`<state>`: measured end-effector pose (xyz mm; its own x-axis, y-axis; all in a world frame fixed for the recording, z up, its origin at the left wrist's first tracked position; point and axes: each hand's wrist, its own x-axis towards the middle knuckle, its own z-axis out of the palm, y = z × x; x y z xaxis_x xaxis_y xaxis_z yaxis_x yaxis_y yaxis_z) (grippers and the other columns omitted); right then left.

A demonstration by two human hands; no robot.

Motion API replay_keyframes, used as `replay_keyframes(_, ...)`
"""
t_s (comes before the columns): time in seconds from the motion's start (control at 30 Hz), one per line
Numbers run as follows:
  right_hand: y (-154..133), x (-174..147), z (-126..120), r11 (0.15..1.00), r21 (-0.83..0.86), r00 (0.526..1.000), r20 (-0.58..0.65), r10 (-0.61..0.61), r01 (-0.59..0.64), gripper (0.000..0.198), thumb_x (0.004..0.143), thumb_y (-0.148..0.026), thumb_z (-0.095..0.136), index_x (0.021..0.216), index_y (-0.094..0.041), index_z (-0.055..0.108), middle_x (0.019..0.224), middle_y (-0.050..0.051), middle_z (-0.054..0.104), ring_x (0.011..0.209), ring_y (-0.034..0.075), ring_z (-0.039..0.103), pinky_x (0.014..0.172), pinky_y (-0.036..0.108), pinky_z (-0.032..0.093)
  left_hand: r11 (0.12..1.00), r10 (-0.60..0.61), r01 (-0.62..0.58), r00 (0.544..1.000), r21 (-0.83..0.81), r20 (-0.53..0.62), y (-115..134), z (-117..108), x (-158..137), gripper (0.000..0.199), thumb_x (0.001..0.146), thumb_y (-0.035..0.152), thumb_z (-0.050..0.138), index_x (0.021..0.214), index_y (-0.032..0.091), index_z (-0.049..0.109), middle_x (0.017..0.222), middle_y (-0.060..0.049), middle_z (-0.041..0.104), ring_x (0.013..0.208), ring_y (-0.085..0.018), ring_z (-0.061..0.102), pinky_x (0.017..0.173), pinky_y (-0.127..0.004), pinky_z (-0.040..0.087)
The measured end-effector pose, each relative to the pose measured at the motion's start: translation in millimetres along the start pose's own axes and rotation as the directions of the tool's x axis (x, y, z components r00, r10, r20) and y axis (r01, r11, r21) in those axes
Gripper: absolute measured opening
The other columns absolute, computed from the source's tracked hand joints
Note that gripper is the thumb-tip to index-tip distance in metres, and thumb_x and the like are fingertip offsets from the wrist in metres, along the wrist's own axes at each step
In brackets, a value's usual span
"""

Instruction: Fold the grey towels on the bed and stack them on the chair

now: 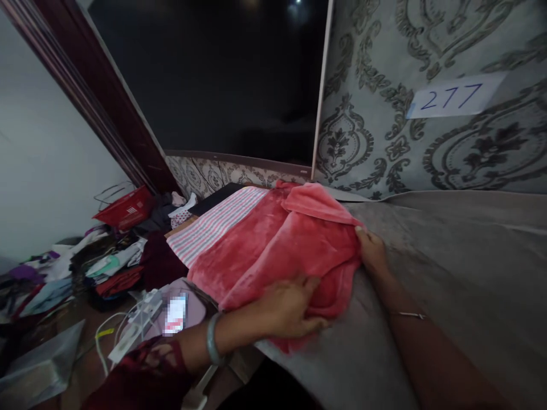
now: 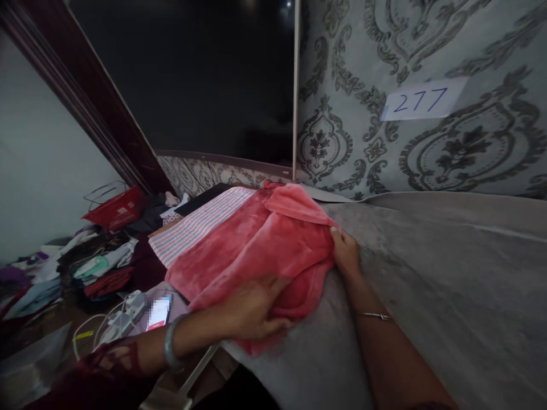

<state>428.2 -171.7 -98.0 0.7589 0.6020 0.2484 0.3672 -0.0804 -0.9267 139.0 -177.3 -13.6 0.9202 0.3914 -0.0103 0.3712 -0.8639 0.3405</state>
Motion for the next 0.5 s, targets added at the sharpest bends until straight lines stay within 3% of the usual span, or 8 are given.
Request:
replay_keyframes(0.07, -2, 0, 0, 0.999, 0.039, 1.000, 0.000, 0.015, -0.015, 0.052, 0.075, -0.074, 0.045, 0.060, -0.024, 0.049, 0.057, -0.001, 0.044, 0.061, 0.017, 0.041, 0.054, 0.030, 0.034, 0.998, -0.032, 0.027, 0.995, 0.058, 0.092, 19, 20, 7, 0.061, 0.080, 0.047, 0.072, 0.130, 0.016, 0.057, 0.122, -0.017, 0.066, 0.103, -0.034, 0.067, 0.085, -0.044, 0.057)
replay_keyframes(0.17, -3, 0, 1, 0.995, 0.098, 1.000, 0.000, 0.004, -0.004, 0.054, 0.073, -0.076, 0.048, 0.061, -0.023, 0.052, 0.058, -0.001, 0.047, 0.063, 0.017, 0.043, 0.056, 0.030, 0.035, 0.999, -0.023, 0.019, 0.988, 0.028, 0.150, 21, 34, 17, 0.032, 0.087, 0.029, 0.059, 0.116, 0.017, 0.063, 0.114, -0.015, 0.070, 0.093, -0.030, 0.070, 0.077, -0.043, 0.057)
replay_keyframes(0.27, -3, 1, 1, 0.993, 0.115, 1.000, -0.004, -0.001, 0.001, 0.058, 0.074, -0.079, 0.047, 0.057, -0.024, 0.050, 0.058, 0.000, 0.050, 0.063, 0.017, 0.043, 0.056, 0.030, 0.036, 0.988, -0.048, 0.057, 0.997, -0.143, 0.060, -12, 8, 23, 0.024, 0.082, 0.013, 0.052, 0.099, 0.019, 0.067, 0.094, -0.007, 0.073, 0.078, -0.023, 0.068, 0.071, -0.035, 0.056)
replay_keyframes(0.33, -3, 1, 1, 0.992, 0.126, 1.000, -0.003, 0.020, -0.020, 0.063, 0.073, -0.084, 0.044, 0.057, -0.023, 0.051, 0.058, 0.001, 0.051, 0.060, 0.017, 0.044, 0.055, 0.030, 0.036, 0.980, -0.143, 0.115, 0.973, -0.161, -0.180, -53, -34, 16, 0.035, 0.073, 0.005, 0.049, 0.099, 0.019, 0.068, 0.099, -0.007, 0.074, 0.086, -0.021, 0.068, 0.078, -0.032, 0.055)
replay_keyframes(0.4, -3, 1, 1, 0.986, 0.157, 0.999, 0.031, 0.042, -0.047, 0.067, 0.072, -0.087, 0.042, 0.062, -0.022, 0.057, 0.058, 0.001, 0.054, 0.053, 0.016, 0.043, 0.052, 0.031, 0.035, 0.941, -0.332, 0.329, 0.848, -0.081, -0.414, -102, -84, -2, 0.037, 0.073, 0.005, 0.047, 0.099, 0.019, 0.069, 0.097, -0.006, 0.074, 0.091, -0.022, 0.068, 0.083, -0.032, 0.054)
replay_keyframes(0.47, -4, 0, 2, 0.979, 0.194, 0.997, 0.066, 0.047, -0.060, 0.072, 0.071, -0.089, 0.042, 0.070, -0.021, 0.064, 0.058, 0.001, 0.055, 0.049, 0.015, 0.042, 0.051, 0.031, 0.035, 0.775, -0.554, 0.630, 0.638, -0.052, -0.535, -149, -125, -23, 0.025, 0.080, 0.010, 0.051, 0.094, 0.017, 0.070, 0.088, -0.006, 0.072, 0.087, -0.025, 0.069, 0.080, -0.035, 0.054)
replay_keyframes(0.5, -5, 0, 3, 0.977, 0.205, 0.996, 0.073, 0.046, -0.060, 0.073, 0.071, -0.090, 0.043, 0.073, -0.020, 0.066, 0.057, 0.001, 0.056, 0.048, 0.014, 0.042, 0.051, 0.031, 0.036, 0.702, -0.611, 0.710, 0.556, -0.059, -0.564, -169, -139, -32, 0.019, 0.084, 0.014, 0.056, 0.096, 0.016, 0.070, 0.089, -0.006, 0.071, 0.088, -0.026, 0.069, 0.080, -0.036, 0.055)
